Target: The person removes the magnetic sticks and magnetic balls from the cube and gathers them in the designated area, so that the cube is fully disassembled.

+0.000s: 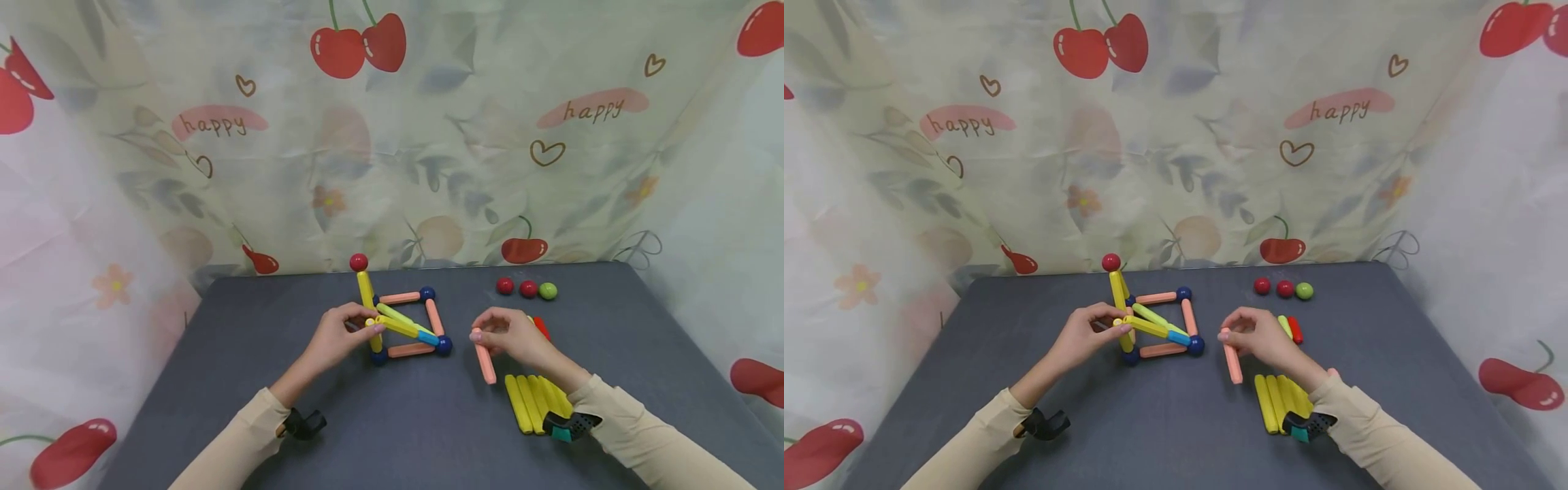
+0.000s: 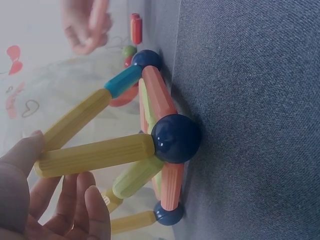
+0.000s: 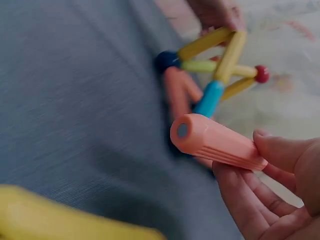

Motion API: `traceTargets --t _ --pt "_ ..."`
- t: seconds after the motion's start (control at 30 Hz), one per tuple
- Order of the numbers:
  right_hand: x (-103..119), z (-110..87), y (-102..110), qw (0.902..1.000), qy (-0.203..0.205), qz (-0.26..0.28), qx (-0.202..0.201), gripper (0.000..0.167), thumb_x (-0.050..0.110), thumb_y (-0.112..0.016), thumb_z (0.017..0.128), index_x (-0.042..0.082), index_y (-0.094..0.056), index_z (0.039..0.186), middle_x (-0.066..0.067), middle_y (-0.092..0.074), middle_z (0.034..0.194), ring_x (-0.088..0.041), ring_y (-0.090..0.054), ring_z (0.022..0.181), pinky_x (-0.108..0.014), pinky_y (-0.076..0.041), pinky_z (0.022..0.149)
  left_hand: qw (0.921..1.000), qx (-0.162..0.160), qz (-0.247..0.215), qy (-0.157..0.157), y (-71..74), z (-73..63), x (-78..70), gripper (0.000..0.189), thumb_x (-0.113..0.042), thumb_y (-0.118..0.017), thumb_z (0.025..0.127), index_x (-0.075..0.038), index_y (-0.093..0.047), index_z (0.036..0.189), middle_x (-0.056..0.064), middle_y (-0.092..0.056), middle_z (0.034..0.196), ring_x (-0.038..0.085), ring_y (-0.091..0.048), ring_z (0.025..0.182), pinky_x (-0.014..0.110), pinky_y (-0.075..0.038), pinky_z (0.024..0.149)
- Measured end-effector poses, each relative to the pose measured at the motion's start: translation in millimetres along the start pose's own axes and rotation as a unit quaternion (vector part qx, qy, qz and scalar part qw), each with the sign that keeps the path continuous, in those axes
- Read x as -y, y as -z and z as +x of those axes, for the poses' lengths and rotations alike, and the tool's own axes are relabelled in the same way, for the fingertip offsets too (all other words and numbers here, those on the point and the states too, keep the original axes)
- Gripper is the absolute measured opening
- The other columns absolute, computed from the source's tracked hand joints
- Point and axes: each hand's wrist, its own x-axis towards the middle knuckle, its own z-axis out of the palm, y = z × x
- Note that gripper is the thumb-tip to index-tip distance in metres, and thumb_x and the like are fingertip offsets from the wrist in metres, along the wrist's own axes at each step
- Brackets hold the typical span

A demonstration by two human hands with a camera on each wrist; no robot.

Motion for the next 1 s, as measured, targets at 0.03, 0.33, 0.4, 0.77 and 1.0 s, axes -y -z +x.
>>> traceTargets --t 0.03,0.33,0.4,0.77,1.0 --pt "-6 -2.8 -1 1.0 0.0 0.004 0.003 0.038 0.031 -0.073 0.09 0.003 -0.065 0.113 -0.01 -0.07 0.095 -0.019 -0.067 0.078 -0.035 -0.061 0.074 1.0 0.0 0.0 0.0 0.2 -0.1 -0.1 0.026 -0.031 -0.077 0.086 -0.016 -0.074 0.107 0.003 -0.071 0.099 0.011 -0.064 0.079 0.022 -0.056 0.07" --pt "-37 -19.9 -1 0.9997 -0.009 0.02 0.009 0.033 0.032 -0.077 0.086 0.006 -0.067 0.104 -0.011 -0.071 0.091 -0.02 -0.068 0.076 -0.032 -0.06 0.072 1.0 0.004 -0.004 0.006 0.7 -0.7 2.2 0.026 -0.032 -0.078 0.085 -0.019 -0.074 0.108 0.001 -0.071 0.099 0.012 -0.064 0.08 0.022 -0.056 0.07" --pt "-39 -21.8 -1 0.9999 -0.005 0.007 0.009 0.032 0.033 -0.078 0.085 0.006 -0.068 0.101 -0.01 -0.071 0.089 -0.019 -0.067 0.075 -0.03 -0.059 0.071 0.9999 0.005 -0.004 0.008 0.7 -0.8 2.5 0.026 -0.032 -0.078 0.085 -0.019 -0.074 0.108 0.001 -0.071 0.1 0.011 -0.064 0.08 0.022 -0.056 0.07" --pt "-50 -27.7 1 0.998 0.002 -0.062 0.016 0.027 0.035 -0.079 0.083 0.011 -0.07 0.093 -0.006 -0.068 0.082 -0.015 -0.061 0.071 -0.023 -0.051 0.063 0.9999 0.013 0.0 -0.005 1.3 -0.9 3.5 0.028 -0.034 -0.077 0.086 -0.018 -0.075 0.108 0.001 -0.072 0.1 0.011 -0.065 0.082 0.022 -0.056 0.073" --pt "-55 -29.1 2 0.9966 0.01 -0.08 0.02 0.023 0.033 -0.078 0.085 0.012 -0.071 0.092 -0.004 -0.069 0.084 -0.014 -0.061 0.072 -0.023 -0.052 0.065 0.9999 0.011 0.003 -0.01 2.4 -2.1 3.9 0.028 -0.034 -0.077 0.086 -0.018 -0.075 0.109 0.0 -0.072 0.1 0.01 -0.065 0.083 0.022 -0.056 0.073"
